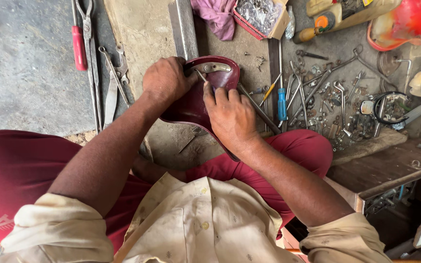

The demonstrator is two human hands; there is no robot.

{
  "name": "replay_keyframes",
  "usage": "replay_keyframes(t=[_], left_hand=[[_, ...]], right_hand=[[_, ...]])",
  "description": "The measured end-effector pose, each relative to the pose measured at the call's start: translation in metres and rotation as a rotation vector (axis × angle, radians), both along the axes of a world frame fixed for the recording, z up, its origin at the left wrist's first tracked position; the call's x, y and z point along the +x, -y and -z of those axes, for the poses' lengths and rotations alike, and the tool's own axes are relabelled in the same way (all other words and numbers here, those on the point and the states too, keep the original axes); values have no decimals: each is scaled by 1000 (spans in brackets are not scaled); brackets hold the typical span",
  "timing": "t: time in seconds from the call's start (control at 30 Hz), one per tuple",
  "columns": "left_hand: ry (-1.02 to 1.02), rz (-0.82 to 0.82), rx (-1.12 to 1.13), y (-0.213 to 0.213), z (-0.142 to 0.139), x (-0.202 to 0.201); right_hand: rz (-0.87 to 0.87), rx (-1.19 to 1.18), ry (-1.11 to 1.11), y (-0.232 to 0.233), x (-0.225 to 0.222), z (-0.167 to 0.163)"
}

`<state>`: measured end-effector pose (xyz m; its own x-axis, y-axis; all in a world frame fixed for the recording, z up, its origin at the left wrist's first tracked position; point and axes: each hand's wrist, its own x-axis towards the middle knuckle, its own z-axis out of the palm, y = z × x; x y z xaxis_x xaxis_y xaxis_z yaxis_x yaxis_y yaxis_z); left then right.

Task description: The person sits on the workshop floor repairing a red bicycle saddle. They position a metal mounting bracket on the seat underside, hammer it into place, pick up bolts and fasteners from the floor, and tighten components on the seat using a hand tool.

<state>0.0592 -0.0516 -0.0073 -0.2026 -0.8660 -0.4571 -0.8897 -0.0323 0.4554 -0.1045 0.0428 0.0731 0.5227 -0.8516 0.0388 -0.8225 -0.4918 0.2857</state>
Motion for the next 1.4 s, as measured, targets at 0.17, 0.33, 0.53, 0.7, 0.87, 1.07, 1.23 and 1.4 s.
replay_keyframes(t=[0.17,0.33,0.53,0.7,0.87,1.07,1.23,1.4], left_hand=[[-35,16,-45,1,4,0],[-88,-20,-55,2,9,0],[-50,28,-39,6,12,-5],[-9,33,16,6,12,-6],[-28,28,-18,6,15,-5],[-57,21,-39,6,19,-4],[-54,27,-36,6,19,-3],[-64,23,-76,7,18,-2]], right_hand=[[-14,18,43,1,-7,4],[-45,40,63,1,-16,2],[-56,37,15,2,-18,4],[-53,34,-5,4,-13,6],[-50,62,22,4,-15,5],[-70,88,43,6,-21,3],[-74,76,21,8,-15,1],[-26,62,-19,6,-8,0]])
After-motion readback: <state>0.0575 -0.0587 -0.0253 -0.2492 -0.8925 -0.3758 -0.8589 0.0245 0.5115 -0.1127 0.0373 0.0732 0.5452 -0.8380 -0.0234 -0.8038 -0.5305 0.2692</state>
